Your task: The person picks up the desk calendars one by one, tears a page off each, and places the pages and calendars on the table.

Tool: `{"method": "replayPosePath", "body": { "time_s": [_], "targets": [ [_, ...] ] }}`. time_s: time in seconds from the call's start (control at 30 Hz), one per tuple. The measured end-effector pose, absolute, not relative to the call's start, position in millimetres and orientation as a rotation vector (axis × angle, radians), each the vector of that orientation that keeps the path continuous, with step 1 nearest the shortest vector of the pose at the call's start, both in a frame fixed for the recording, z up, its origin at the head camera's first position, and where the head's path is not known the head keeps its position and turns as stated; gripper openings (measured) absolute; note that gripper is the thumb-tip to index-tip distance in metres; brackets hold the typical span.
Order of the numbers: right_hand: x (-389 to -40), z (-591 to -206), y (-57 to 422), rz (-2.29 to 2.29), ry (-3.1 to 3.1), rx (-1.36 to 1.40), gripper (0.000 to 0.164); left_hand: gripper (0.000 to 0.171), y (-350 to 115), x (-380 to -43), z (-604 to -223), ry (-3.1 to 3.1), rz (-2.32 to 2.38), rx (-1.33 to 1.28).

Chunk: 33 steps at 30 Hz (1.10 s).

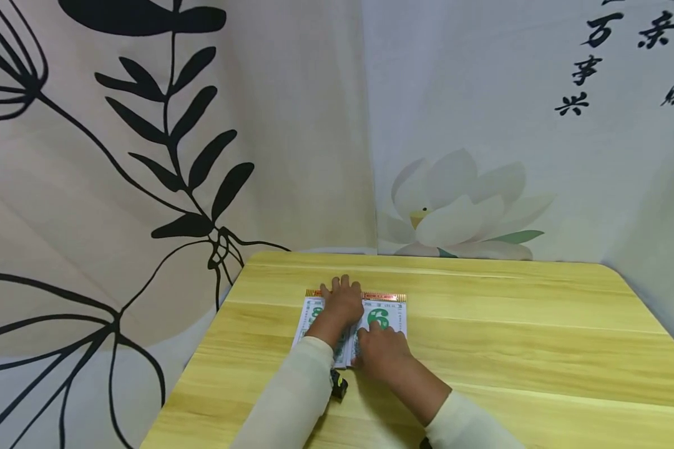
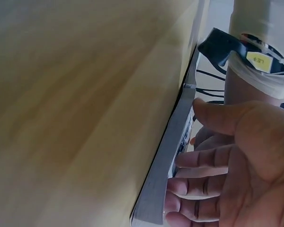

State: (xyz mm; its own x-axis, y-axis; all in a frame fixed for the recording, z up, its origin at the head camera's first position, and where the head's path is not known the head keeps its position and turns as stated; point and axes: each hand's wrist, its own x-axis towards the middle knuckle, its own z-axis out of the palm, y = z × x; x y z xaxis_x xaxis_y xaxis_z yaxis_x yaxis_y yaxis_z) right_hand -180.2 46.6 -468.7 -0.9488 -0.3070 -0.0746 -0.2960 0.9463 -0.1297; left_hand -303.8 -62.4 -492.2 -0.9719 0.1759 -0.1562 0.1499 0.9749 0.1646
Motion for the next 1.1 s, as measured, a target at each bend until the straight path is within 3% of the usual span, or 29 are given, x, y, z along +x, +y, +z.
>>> {"method": "replayPosePath", "body": {
  "time_s": [0.1, 0.43, 0.67, 1.1],
  "targets": [
    [-180.9, -469.8, 44.9, -0.198, 3.003, -0.461, 0.061, 0.045, -63.2, -304.5, -492.5, 2.951, 0.29, 0.223],
    [-181.0, -470.8, 43.4, -0.139, 2.991, -0.424, 0.057, 0.02, -67.0, -301.2, -488.5, 2.992, 0.613, 0.328],
    [-177.0, -469.4, 46.5, -0.131, 2.985, -0.421, 0.059, 0.024, -73.8, -283.3, -482.7, 2.951, 1.038, 0.497],
    [-167.1, -459.4, 59.3, -0.24, 2.985, -0.453, 0.065, 0.032, -68.2, -251.3, -472.4, 2.649, 1.536, 0.562]
  ]
}}
